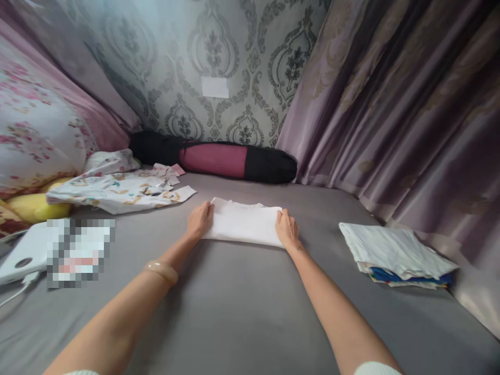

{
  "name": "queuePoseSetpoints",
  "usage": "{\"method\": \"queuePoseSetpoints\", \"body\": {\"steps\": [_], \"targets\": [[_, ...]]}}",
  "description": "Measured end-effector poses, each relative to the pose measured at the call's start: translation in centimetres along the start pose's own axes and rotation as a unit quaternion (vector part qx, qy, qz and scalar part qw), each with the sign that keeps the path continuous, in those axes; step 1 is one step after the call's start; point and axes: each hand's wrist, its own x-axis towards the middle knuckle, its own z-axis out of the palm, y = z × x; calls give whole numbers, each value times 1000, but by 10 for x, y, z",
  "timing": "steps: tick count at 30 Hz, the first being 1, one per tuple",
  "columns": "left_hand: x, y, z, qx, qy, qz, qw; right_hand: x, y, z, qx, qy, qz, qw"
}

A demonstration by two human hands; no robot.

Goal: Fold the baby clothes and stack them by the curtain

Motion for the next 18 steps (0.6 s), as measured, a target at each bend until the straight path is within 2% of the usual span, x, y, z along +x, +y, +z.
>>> {"method": "queuePoseSetpoints", "body": {"steps": [18], "targets": [[22, -6, 18, -4, 14, 4, 1000, 19, 1, 8, 1, -7, 19, 1000]]}}
